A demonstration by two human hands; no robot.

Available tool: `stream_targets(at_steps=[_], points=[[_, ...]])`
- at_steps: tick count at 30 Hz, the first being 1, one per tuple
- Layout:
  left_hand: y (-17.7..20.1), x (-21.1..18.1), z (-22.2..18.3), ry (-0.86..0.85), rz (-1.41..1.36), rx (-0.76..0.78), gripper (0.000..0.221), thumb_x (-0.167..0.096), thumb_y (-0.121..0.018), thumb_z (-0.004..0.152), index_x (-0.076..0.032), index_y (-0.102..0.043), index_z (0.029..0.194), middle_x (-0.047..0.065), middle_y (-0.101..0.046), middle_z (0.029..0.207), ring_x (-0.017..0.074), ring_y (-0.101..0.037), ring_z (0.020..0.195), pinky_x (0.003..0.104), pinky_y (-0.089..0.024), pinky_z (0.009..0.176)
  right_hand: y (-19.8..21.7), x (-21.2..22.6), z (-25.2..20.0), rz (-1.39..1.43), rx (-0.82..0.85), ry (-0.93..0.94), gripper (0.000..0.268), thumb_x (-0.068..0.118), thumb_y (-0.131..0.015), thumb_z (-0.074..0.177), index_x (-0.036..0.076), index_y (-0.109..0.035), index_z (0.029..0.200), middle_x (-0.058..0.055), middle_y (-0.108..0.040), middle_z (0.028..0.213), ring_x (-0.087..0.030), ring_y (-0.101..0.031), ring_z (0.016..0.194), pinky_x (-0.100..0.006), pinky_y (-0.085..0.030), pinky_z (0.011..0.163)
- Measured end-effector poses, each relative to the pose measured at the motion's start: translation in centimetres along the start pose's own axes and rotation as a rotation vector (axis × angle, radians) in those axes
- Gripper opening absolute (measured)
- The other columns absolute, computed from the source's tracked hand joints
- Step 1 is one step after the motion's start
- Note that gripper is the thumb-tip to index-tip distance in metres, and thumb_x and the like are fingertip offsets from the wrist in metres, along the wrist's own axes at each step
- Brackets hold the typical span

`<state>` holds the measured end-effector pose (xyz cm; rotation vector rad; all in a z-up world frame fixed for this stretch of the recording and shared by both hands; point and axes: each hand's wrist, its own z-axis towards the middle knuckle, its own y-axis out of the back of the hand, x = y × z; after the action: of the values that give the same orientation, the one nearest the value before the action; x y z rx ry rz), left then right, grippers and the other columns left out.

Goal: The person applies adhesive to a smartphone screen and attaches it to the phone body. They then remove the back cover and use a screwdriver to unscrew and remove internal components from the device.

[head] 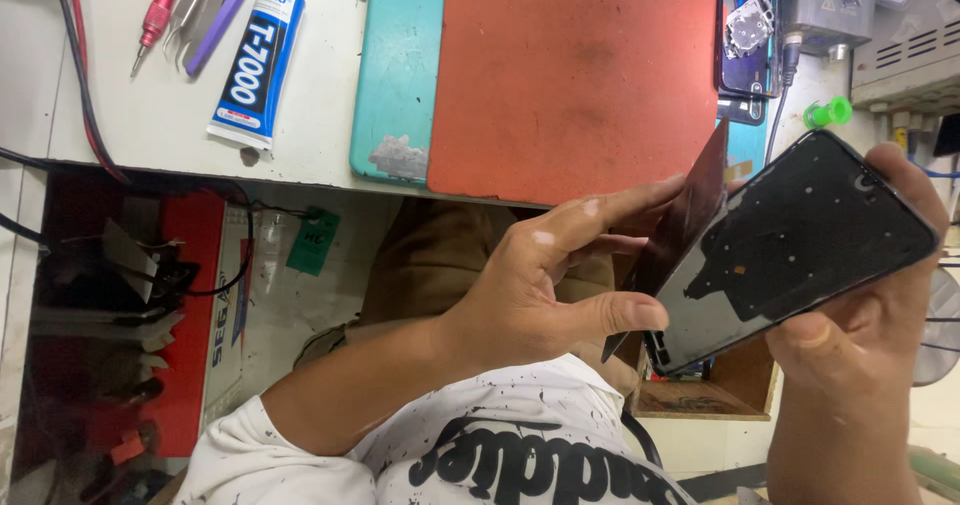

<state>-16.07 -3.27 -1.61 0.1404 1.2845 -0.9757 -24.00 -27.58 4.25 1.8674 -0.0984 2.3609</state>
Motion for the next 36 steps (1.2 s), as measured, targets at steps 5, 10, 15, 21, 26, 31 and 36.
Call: stream_targets(at_steps=[5, 10, 15, 21, 26, 31, 36], points=[[-0.1, -0.5, 0.4, 0.011, 0.113, 0.028, 0.077, -0.037, -0.079, 0.100, -0.005, -0.042, 0.160, 0.016, -0.061, 0.152, 0.0210, -0.060, 0.135, 0.037, -0.051, 0.123, -0.2, 0.0, -0.6, -0.070, -0.020, 0.009, 0.097, 0.025, -0.095, 0.087, 0.005, -0.034, 0.158, -0.013, -0.056, 0.139, -0.021, -0.061, 0.125, -0.031, -0.054, 0.108], [-0.8, -0.8, 1.2, 0.006, 0.186, 0.029, 0.078, -0.039, -0.080, 0.099, -0.005, -0.043, 0.159, 0.017, -0.063, 0.147, 0.0219, -0.063, 0.131, 0.036, -0.054, 0.121, -1.0, -0.1, -0.3, -0.062, -0.009, 0.033, 0.095, 0.024, -0.094, 0.087, 0.006, -0.034, 0.159, -0.013, -0.054, 0.142, -0.019, -0.058, 0.130, -0.031, -0.052, 0.114], [-1.4, -1.2, 1.8, 0.007, 0.360, 0.023, 0.082, -0.040, -0.081, 0.093, -0.002, -0.045, 0.156, 0.020, -0.065, 0.139, 0.0270, -0.067, 0.130, 0.039, -0.054, 0.117, -2.3, -0.2, -1.0, -0.037, -0.082, 0.037, 0.094, 0.025, -0.094, 0.089, 0.006, -0.032, 0.156, -0.011, -0.052, 0.143, -0.018, -0.057, 0.131, -0.034, -0.053, 0.120], [-2.1, -1.1, 2.5, -0.133, 0.530, 0.043, 0.084, -0.040, -0.083, 0.093, 0.003, -0.043, 0.154, 0.022, -0.065, 0.138, 0.0319, -0.065, 0.129, 0.038, -0.050, 0.115, -2.7, -0.3, -0.9, -0.018, -0.143, 0.072, 0.109, 0.028, -0.095, 0.087, 0.005, -0.022, 0.164, -0.011, -0.053, 0.144, -0.020, -0.060, 0.131, -0.036, -0.055, 0.116], [-2.4, -1.0, 3.3, -0.129, 0.566, 0.063, 0.089, -0.039, -0.084, 0.088, 0.004, -0.045, 0.155, 0.021, -0.068, 0.132, 0.0329, -0.067, 0.124, 0.041, -0.051, 0.112, -2.1, -0.8, -0.9, 0.040, -0.120, 0.007, 0.112, 0.032, -0.097, 0.082, -0.009, -0.028, 0.160, -0.020, -0.057, 0.147, -0.028, -0.062, 0.136, -0.043, -0.053, 0.117], [-2.9, -1.2, 3.6, -0.158, 0.610, 0.070, 0.090, -0.038, -0.085, 0.085, 0.006, -0.044, 0.152, 0.022, -0.068, 0.126, 0.0332, -0.066, 0.115, 0.041, -0.052, 0.106, -1.1, -1.0, -1.2, 0.130, -0.097, -0.057, 0.109, 0.029, -0.096, 0.081, -0.012, -0.034, 0.161, -0.024, -0.057, 0.144, -0.030, -0.061, 0.137, -0.046, -0.053, 0.119], [-3.4, -1.2, 4.0, -0.133, 0.657, 0.084, 0.093, -0.037, -0.086, 0.082, 0.008, -0.044, 0.152, 0.022, -0.068, 0.118, 0.0352, -0.065, 0.109, 0.043, -0.051, 0.100, -0.8, -1.0, -1.2, 0.189, -0.108, -0.071, 0.109, 0.028, -0.096, 0.081, -0.012, -0.032, 0.160, -0.023, -0.057, 0.143, -0.030, -0.061, 0.134, -0.045, -0.052, 0.116]])
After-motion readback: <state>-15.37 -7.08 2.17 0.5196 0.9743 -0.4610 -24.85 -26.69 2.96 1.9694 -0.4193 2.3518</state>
